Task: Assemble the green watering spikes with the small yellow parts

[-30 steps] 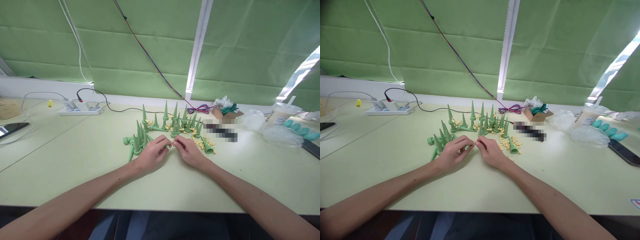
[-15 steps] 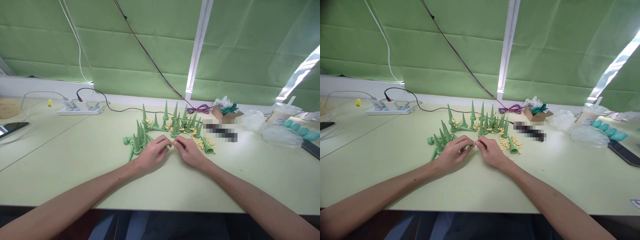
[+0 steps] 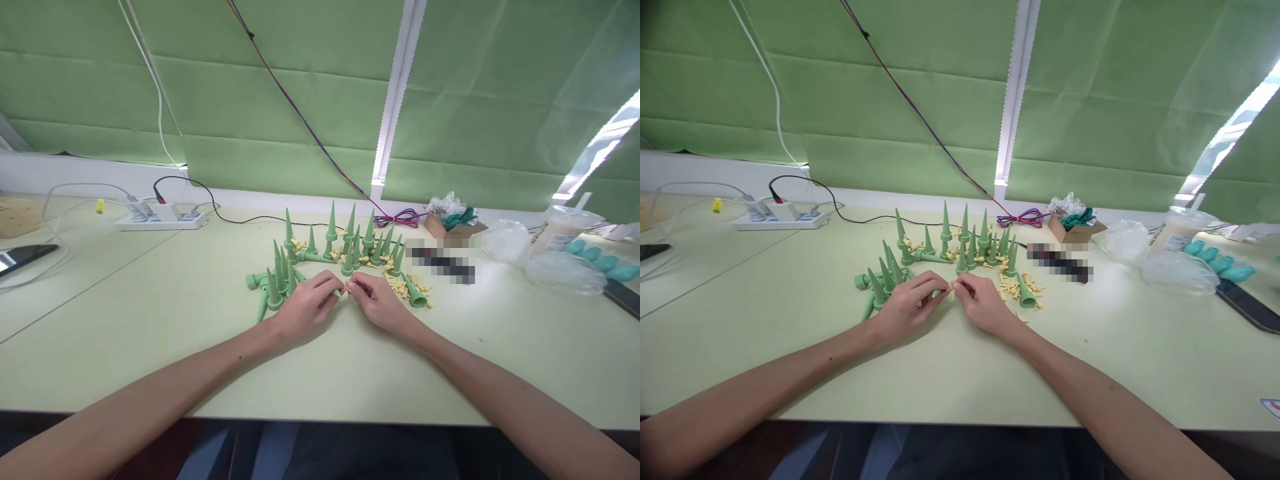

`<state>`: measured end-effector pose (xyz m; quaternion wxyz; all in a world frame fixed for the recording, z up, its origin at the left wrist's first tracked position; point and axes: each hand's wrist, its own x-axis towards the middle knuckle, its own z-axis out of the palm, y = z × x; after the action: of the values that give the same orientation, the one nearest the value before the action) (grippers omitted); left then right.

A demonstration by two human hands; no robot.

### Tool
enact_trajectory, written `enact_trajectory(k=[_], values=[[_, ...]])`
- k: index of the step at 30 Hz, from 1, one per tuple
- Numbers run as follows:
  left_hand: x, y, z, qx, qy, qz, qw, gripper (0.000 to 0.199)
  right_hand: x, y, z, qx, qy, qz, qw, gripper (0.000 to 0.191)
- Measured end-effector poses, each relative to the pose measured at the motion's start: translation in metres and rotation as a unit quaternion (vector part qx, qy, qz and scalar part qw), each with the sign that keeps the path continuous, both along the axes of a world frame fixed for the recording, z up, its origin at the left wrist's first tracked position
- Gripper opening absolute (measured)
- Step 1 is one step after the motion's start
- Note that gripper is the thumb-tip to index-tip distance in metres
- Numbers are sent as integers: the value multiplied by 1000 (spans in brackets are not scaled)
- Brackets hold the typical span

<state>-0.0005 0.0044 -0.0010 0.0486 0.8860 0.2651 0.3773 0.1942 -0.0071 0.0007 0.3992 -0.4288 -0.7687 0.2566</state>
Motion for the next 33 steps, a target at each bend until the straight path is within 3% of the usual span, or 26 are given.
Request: enact_trajectory(k=[11, 23, 33], values=[[-1, 1, -2, 1, 14, 5, 1000, 18, 1, 2, -2, -11, -3, 6, 1000, 32], [0, 0, -1, -9, 25, 4, 1000, 17, 0, 0, 1, -82, 40, 26, 995, 39], [5, -2, 4, -118, -36, 21, 992, 17, 0, 4, -4, -59, 9, 0, 998, 42]])
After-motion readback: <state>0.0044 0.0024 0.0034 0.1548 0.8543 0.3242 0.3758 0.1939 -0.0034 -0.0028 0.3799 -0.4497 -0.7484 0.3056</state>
